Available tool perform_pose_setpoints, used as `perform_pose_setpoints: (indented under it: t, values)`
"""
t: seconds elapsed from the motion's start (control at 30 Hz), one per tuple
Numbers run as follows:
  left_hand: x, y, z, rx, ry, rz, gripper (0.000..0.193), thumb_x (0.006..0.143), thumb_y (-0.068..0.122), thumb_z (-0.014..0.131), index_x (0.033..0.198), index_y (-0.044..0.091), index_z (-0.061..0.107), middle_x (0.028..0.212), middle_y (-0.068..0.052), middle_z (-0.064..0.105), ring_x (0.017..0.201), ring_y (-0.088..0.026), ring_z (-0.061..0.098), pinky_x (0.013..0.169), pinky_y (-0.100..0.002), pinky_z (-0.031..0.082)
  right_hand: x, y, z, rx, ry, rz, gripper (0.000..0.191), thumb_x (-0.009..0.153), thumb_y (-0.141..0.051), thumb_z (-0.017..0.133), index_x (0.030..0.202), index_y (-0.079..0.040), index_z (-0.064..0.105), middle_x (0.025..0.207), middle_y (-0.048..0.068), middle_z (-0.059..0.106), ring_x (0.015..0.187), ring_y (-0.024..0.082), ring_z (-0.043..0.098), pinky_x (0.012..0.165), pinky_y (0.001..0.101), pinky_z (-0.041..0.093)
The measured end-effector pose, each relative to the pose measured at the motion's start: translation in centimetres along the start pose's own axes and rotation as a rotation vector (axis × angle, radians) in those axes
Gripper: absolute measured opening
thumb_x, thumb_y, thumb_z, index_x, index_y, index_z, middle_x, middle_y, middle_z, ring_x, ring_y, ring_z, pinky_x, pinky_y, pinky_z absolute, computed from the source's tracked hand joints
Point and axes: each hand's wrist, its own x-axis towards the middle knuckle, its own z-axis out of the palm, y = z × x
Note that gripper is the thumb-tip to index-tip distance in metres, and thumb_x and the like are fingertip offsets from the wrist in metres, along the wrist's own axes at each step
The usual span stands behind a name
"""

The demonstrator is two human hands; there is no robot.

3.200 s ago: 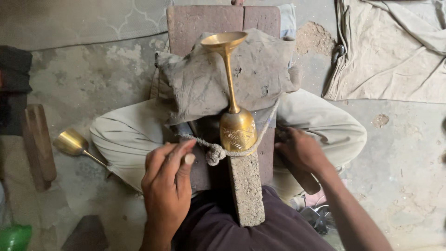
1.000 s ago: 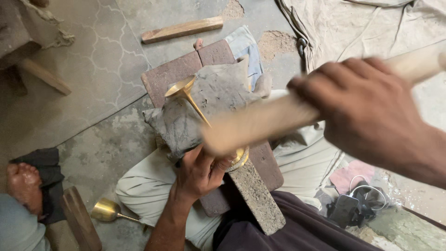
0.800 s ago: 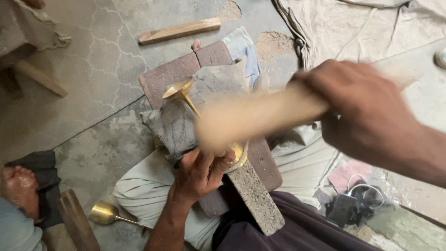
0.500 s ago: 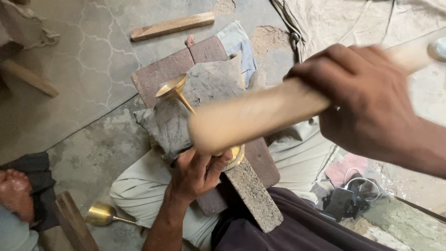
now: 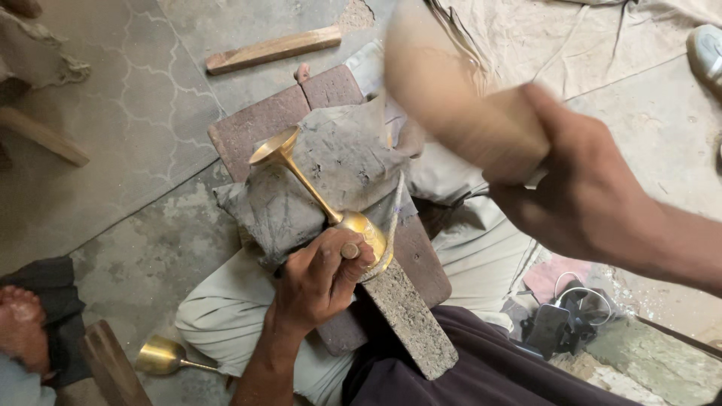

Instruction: The person sits on the floor engraving a decorative pattern into a brass goblet. They hold a small chisel against the goblet's body and strike it with a wooden mallet, rotating the goblet, which is lashed with rope to a stone block, to engrave different areas.

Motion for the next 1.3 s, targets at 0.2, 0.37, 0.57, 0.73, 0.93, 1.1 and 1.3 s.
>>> perform_pose_setpoints:
  t: [0.2,0.37,0.57,0.73,0.93,1.1,1.3]
  values:
    - [-0.4,-0.4,0.0,0.02,-0.007,-0.013,0.02,0.109,0.015,0.067,0.122,0.007,0.053,0.102,-0.012,0.071,0.089,-0.029,0.075,0.076,-0.039,0.064,-0.8,0.8,0.4,-0.13,0.025,-0.084,0.03,0.094,-0.011,0.067,0.123,-0.009,0.058,0.107,0.013,0.069,0.096,0.027,0.07,0.084,0.0407,0.061]
    - [-0.9,-0.8,0.1,0.042,-0.027,-0.05,0.027,0.107,0.017,0.066,0.128,0.006,0.053,0.104,-0.014,0.07,0.087,-0.028,0.076,0.072,-0.037,0.064,-1.2,0.6,0.0,-0.024,0.032,0.052,0.037,0.089,-0.009,0.065,0.126,-0.007,0.058,0.107,0.013,0.069,0.095,0.028,0.069,0.08,0.0404,0.058]
    - [-1.8,-1.4,0.1,0.058,-0.045,-0.112,0.031,0.102,0.017,0.07,0.128,0.006,0.057,0.09,-0.011,0.07,0.07,-0.026,0.074,0.061,-0.039,0.059,-1.7,-0.9,-1.0,-0.087,0.052,0.015,0.04,0.082,-0.007,0.065,0.121,-0.006,0.059,0.1,0.012,0.068,0.09,0.028,0.067,0.075,0.0418,0.056]
    - [-2.1,-1.9,0.1,0.07,-0.026,-0.034,0.026,0.104,0.015,0.065,0.126,0.007,0.053,0.097,-0.013,0.069,0.079,-0.029,0.073,0.066,-0.04,0.06,-0.5,-2.7,-1.7,-0.33,-0.081,0.027,0.036,0.082,-0.016,0.071,0.116,-0.009,0.063,0.095,0.008,0.07,0.082,0.024,0.066,0.07,0.041,0.054]
    - [-2.0,-1.3,0.0,0.037,-0.047,-0.133,0.027,0.102,0.017,0.07,0.124,0.008,0.058,0.095,-0.011,0.07,0.076,-0.023,0.074,0.062,-0.037,0.059,-0.3,-3.3,-2.1,-0.589,-0.277,0.12,0.03,0.088,-0.018,0.073,0.116,-0.012,0.065,0.094,0.007,0.072,0.077,0.022,0.068,0.072,0.0384,0.056]
    - [-1.8,-0.9,0.7,0.04,0.077,-0.115,0.037,0.101,0.018,0.065,0.132,0.002,0.053,0.107,-0.015,0.072,0.076,-0.015,0.073,0.064,-0.029,0.063,-0.7,-2.4,-2.4,-0.562,-0.168,-0.096,0.028,0.085,-0.018,0.067,0.112,-0.008,0.063,0.094,0.012,0.071,0.078,0.026,0.068,0.073,0.0426,0.056]
    - [-2.3,-0.1,1.1,-0.018,0.118,-0.223,0.028,0.104,0.02,0.067,0.125,0.005,0.058,0.092,-0.007,0.073,0.075,-0.011,0.074,0.061,-0.025,0.062,-1.1,-4.4,-2.6,-0.652,0.001,-0.115,0.026,0.087,-0.015,0.063,0.113,-0.01,0.065,0.094,0.011,0.07,0.076,0.026,0.064,0.07,0.041,0.054]
